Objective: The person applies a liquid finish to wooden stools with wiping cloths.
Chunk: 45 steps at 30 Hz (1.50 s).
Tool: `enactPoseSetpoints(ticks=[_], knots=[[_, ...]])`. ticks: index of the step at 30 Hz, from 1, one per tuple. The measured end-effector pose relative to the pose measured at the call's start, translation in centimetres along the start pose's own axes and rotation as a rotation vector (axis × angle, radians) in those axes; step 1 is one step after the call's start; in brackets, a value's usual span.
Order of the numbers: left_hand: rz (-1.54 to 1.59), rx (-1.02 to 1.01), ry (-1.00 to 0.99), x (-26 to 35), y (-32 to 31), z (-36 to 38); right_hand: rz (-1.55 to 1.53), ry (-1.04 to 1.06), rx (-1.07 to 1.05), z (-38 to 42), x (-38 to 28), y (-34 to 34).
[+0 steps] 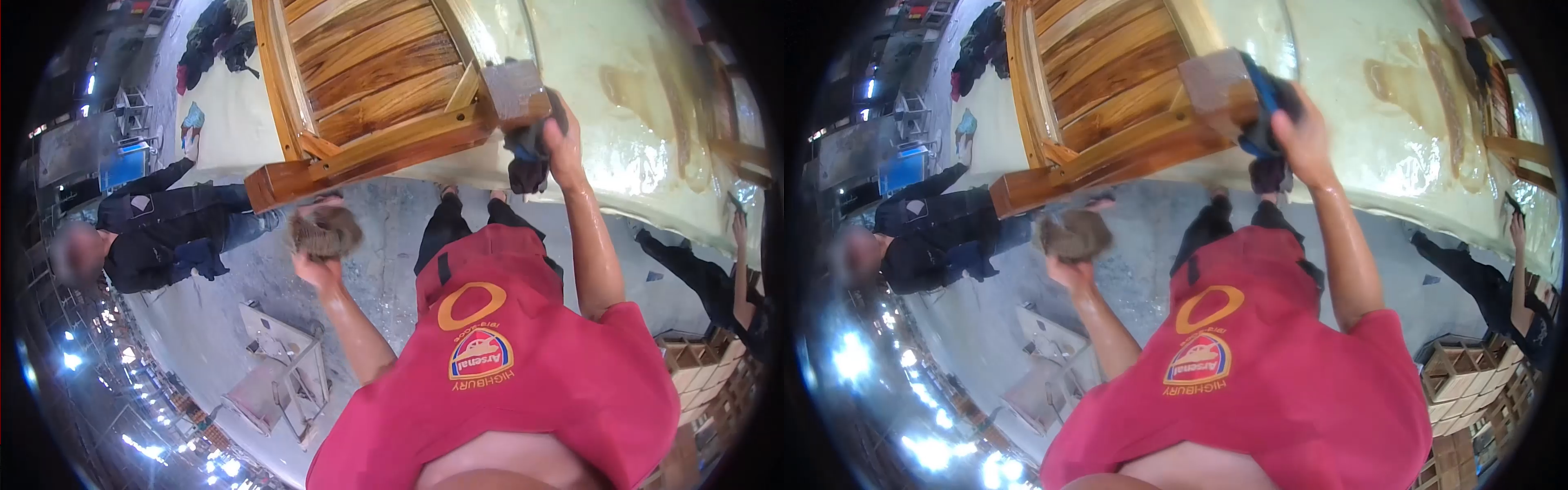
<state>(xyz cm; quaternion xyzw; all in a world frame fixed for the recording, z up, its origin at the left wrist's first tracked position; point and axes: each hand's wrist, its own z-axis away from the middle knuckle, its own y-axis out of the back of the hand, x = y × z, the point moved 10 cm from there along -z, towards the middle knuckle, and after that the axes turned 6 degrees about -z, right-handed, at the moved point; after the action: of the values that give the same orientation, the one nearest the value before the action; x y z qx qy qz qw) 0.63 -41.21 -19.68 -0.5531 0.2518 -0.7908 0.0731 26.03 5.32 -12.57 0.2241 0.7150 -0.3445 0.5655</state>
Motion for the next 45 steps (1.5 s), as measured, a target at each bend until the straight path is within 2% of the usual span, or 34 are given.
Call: enactPoseSetpoints(ticks=[1, 4, 5, 6, 7, 8, 10, 12, 13, 15, 16, 17, 18, 20, 21, 22, 23, 24, 25, 26, 28, 30, 32, 33, 34, 36, 38, 39, 41, 42, 43, 45], knots=[[-0.072, 0.007, -0.025, -0.6, -0.5, 0.9, -0.064, 0.055, -0.092, -0.4, 0.1, -0.1], [-0.224, 0.061, -0.051, -3.9, -2.5, 2.8, 0.116, 0.033, -0.209, -0.5, 1.2, -0.2], [-0.236, 0.108, -0.042, -4.8, -2.7, 1.9, 0.204, 0.011, -0.169, -0.3, 2.0, 0.2], [-0.246, 0.158, -0.034, -5.8, -2.8, 0.8, 0.328, -0.112, -0.22, -0.4, 5.3, 0.8], [-0.706, 0.078, -0.342, -4.0, -5.7, -0.4, 0.45, -0.238, -0.274, -0.4, 9.4, 2.3], [-1.162, -0.017, -0.656, -3.5, -9.4, -0.8, 0.526, -0.318, -0.338, -0.5, 10.3, 1.6], [-1.005, -0.215, -0.234, -10.3, -8.8, -5.3, 0.688, -0.466, -0.492, -0.3, 11.9, 0.0], [-1.216, -0.562, -0.097, -13.7, -9.1, -8.8, 0.927, -0.632, -0.694, 0.2, 15.9, 0.3], [-1.314, -0.734, -0.025, -15.5, -9.4, -9.5, 0.769, -0.461, -0.598, -0.3, 15.0, -0.1], [-1.279, -0.62, -0.236, -15.1, -10.0, -10.3, 0.478, -0.088, -0.484, -0.5, 12.5, -0.2], [-1.26, -0.553, -0.342, -14.6, -10.4, -10.1, 0.391, -0.131, -0.456, -0.6, 13.5, 0.3], [-1.207, -0.487, -0.318, -14.5, -10.0, -10.2, 0.304, -0.172, -0.425, -0.7, 14.3, 0.8], [-1.166, -0.432, -0.291, -13.2, -10.4, -10.0, 0.34, -0.33, -0.476, -0.3, 17.4, 2.0], [-1.094, -0.398, -0.289, -9.4, -12.3, -9.5, 0.228, -0.308, -0.248, -1.4, 12.2, -0.5], [-1.056, -0.411, -0.318, -6.7, -14.1, -9.7, 0.353, -0.175, -0.256, -2.6, 8.5, -1.9], [-0.991, -0.355, -0.259, -3.9, -15.6, -10.1, 0.48, -0.041, -0.257, -3.3, 5.0, -2.8], [-0.923, -0.3, -0.194, -0.9, -17.2, -10.3, 0.426, -0.068, -0.219, -4.6, 2.3, -3.2], [-0.85, -0.363, -0.308, 3.5, -20.5, -10.7, 0.37, -0.094, -0.19, -6.2, -0.8, -3.9], [-0.913, -0.32, -0.279, 7.5, -23.0, -11.1, 0.304, -0.037, -0.105, -7.6, -6.0, -5.9], [-0.977, -0.374, -0.356, 11.5, -26.4, -11.0, 0.383, -0.073, -0.054, -8.8, -8.9, -6.2], [-0.916, -0.479, -0.099, 14.9, -29.3, -13.7, 0.11, -0.584, -0.023, -9.7, -12.2, -10.6], [-0.55, -0.654, -0.349, 17.9, -33.5, -10.8, -0.111, -0.457, -0.38, -15.5, -13.8, -13.0], [-0.359, -0.691, -0.293, 17.7, -34.9, -10.8, -0.16, -0.447, -0.196, -18.6, -11.6, -10.9], [-0.35, -0.65, -0.15, 16.4, -35.3, -12.8, -0.186, -0.424, -0.11, -19.8, -12.8, -11.0], [-0.345, -0.608, -0.006, 14.8, -35.6, -14.6, -0.116, -0.354, -0.216, -18.5, -14.9, -10.7], [-0.23, -0.593, -0.093, 13.6, -34.9, -12.7, -0.324, -0.324, 0.084, -17.2, -12.4, -6.9], [0.015, -0.395, -0.039, 10.9, -31.3, -12.6, -0.464, -0.304, 0.05, -13.3, -5.2, -2.2], [0.336, -0.751, 0.087, 7.6, -30.0, -14.0, -0.287, -0.319, 0.042, -10.2, -3.1, -1.5], [0.353, -0.917, 0.023, 1.2, -24.8, -17.4, 0.046, -0.068, -0.395, -6.7, 2.7, -1.6], [0.054, -0.705, -0.148, -2.1, -21.8, -18.6, 0.087, -0.165, -0.123, -5.7, 2.8, -1.8], [-0.241, -0.477, -0.307, -3.9, -19.0, -18.9, 0.095, -0.137, -0.08, -5.3, 3.0, -1.8], [-0.715, -0.21, -0.549, -2.7, -17.1, -19.2, 0.08, -0.224, -0.172, -6.4, 3.9, -3.3]])
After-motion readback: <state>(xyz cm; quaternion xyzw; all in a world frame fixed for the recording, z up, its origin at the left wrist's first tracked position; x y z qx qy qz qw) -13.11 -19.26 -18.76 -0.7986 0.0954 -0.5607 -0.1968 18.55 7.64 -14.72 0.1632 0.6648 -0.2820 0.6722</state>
